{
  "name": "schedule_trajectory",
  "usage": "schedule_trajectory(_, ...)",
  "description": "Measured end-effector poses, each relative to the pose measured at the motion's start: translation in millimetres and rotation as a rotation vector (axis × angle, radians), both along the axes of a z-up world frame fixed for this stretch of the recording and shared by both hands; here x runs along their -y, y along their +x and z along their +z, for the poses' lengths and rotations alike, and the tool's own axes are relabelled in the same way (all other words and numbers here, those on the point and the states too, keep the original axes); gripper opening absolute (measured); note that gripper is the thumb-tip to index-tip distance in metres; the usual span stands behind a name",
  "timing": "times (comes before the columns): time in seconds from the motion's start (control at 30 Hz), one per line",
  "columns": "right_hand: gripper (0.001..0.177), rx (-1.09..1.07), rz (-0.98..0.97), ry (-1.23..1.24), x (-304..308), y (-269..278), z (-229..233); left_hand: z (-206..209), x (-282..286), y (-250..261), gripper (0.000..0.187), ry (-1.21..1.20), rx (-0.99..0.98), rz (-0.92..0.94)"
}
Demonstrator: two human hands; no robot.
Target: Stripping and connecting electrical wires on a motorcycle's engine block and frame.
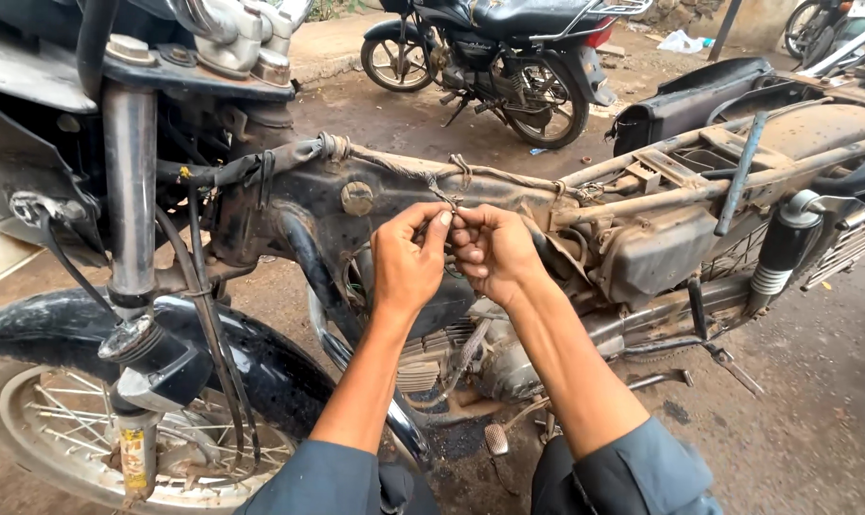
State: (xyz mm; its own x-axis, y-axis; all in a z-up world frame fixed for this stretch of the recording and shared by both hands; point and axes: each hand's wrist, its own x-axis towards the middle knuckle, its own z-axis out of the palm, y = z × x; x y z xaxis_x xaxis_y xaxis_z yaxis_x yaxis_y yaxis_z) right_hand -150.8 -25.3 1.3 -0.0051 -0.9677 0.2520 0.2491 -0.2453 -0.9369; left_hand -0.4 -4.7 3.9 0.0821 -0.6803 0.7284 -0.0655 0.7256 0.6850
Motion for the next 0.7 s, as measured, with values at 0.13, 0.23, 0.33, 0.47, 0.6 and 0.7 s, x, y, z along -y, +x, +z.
schedule_trajectory(0.13,0.024,-0.017,0.103,0.116,-20,-6,14,-1,0,-1,0.015,0.021,-0.008,0.026)
schedule_trajectory(0.23,0.02,-0.456,-0.142,-0.298,-34,-18,18,-5,0,-1,0.015,0.065,-0.013,0.05)
schedule_trajectory(0.33,0.019,-1.057,-0.454,-0.923,-41,-25,32,-3,1,2,0.014,0.047,-0.01,0.065)
schedule_trajectory(0.47,0.021,-1.327,-0.461,-1.334,-40,-22,47,-8,7,1,0.014,-0.031,-0.01,0.062)
schedule_trajectory(0.6,0.015,-1.444,-0.448,-1.279,-32,-18,38,-7,5,1,0.015,0.124,-0.052,-0.02)
schedule_trajectory(0.7,0.008,-1.352,-0.564,-1.175,-25,-5,25,-11,11,1,0.014,0.007,-0.054,-0.043)
